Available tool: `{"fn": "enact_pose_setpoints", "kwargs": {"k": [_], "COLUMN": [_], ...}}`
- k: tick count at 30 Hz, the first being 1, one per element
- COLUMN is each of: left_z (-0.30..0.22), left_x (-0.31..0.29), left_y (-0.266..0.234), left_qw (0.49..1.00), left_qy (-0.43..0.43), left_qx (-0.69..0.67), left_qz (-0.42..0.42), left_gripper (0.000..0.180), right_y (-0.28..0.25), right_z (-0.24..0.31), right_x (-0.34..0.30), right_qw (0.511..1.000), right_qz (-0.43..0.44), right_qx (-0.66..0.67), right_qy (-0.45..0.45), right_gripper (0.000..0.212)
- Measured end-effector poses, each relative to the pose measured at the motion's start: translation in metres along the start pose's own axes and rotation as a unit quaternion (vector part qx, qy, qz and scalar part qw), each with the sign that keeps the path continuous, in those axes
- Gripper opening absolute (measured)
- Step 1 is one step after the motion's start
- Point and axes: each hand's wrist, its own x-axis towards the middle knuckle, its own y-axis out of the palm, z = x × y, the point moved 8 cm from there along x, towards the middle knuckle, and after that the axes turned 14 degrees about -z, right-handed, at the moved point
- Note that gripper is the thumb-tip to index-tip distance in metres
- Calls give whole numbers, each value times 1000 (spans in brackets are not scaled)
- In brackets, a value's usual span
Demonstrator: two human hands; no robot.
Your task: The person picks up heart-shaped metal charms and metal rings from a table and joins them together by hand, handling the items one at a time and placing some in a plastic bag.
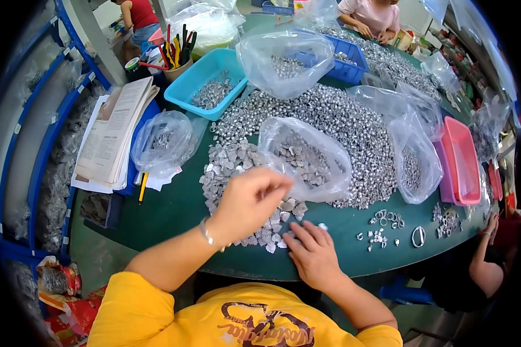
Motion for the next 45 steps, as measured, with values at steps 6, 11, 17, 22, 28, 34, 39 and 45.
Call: {"fn": "enact_pose_setpoints", "kwargs": {"k": [6,11,17,22,28,34,39,45], "left_z": [34,41,33,33,33,30,35,83], "left_x": [-66,-76,-80,-77,-73,-90,-94,-114], "left_y": [18,12,22,49,26,55,47,44], "left_qw": [948,946,978,980,985,975,988,888], "left_qy": [209,244,184,166,130,162,88,-346], "left_qx": [235,207,89,97,115,151,124,-303], "left_qz": [-41,-51,-24,51,5,3,-28,-23], "left_gripper": [18,13,13,13,10,9,8,12], "right_y": [3,-44,-59,-25,-39,-26,-26,-15], "right_z": [14,-22,-46,-36,-45,-37,-45,-62], "right_x": [-9,-20,-24,7,9,21,21,8], "right_qw": [999,964,958,974,981,994,993,925], "right_qz": [-6,-221,-250,-191,-162,-80,-65,-60], "right_qx": [14,71,16,12,47,55,87,293], "right_qy": [35,127,138,118,100,45,44,234], "right_gripper": [40,26,20,15,15,16,18,8]}}
